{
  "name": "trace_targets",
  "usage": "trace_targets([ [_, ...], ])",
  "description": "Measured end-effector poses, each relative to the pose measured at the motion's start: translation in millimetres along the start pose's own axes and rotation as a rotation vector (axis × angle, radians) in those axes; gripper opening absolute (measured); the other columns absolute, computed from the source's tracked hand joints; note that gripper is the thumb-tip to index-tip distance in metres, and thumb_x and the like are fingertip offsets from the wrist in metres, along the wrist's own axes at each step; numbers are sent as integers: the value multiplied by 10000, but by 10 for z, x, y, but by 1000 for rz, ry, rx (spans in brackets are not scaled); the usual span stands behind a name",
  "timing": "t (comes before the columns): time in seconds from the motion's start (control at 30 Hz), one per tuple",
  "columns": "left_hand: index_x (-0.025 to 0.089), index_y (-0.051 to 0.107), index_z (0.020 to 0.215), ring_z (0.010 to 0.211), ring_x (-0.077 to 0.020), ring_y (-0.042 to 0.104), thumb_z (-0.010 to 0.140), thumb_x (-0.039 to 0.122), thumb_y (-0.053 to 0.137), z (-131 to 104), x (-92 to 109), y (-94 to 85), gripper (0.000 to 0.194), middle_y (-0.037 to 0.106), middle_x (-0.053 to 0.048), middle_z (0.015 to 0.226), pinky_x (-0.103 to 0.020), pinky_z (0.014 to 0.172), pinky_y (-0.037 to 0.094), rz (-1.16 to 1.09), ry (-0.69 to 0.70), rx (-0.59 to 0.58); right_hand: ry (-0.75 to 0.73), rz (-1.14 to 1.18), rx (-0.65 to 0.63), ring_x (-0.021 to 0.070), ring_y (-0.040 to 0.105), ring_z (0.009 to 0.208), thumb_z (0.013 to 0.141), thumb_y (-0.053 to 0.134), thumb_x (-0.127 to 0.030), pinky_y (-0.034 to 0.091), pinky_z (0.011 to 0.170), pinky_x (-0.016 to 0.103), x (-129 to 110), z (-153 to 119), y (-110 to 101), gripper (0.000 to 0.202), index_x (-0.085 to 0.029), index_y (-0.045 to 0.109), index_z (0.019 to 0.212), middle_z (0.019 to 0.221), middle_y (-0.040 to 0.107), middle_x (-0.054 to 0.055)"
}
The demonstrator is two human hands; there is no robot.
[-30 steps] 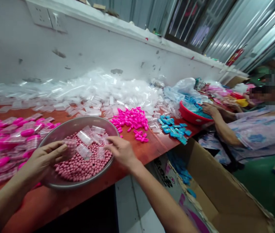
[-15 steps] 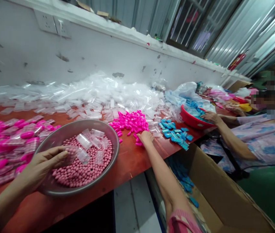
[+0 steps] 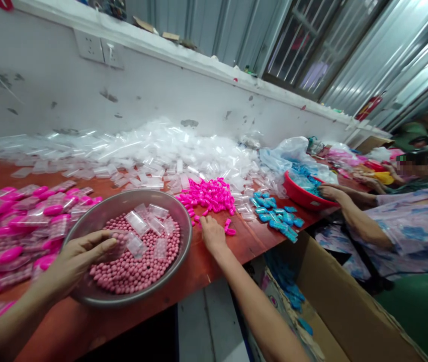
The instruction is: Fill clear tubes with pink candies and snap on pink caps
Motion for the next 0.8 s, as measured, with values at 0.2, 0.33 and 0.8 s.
trace_targets([
  [0.2, 144, 640, 872, 764, -207, 624, 576, 357, 691, -26, 40, -6, 368, 670, -58, 827, -355, 752, 508, 49, 45, 27, -270, 196, 16, 210, 440, 1067, 808, 340, -69, 394, 883, 356, -415, -391, 213, 374, -142, 460, 1154, 1151, 490, 142],
  [0.33, 147, 642, 834, 739, -173, 621, 571, 376, 690, -57, 83, 15, 352, 667, -38, 817, -282, 712, 516, 63, 71, 22, -246, 427, -26, 188, 326, 1200, 807, 345, -122, 312, 973, 401, -331, -503, 236, 482, -168, 308, 1286, 1307, 363, 112],
  [0.8, 140, 619, 866, 709, -153, 606, 650, 344, 637, -54, 76, 31, 297, 649, -41, 792, -277, 691, 507, 49, 92, -23, 141, 314, -118, 201, 559, 851, 771, 472, -337, 405, 756, 305, 9, -333, 150, 280, -154, 583, 952, 915, 609, 94],
])
Point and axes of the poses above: each hand's wrist, its own z-axis towards the middle knuckle, its own y-axis out of the palm, x = y × z, the point moved 6 cm from there along z, towards the middle knuckle
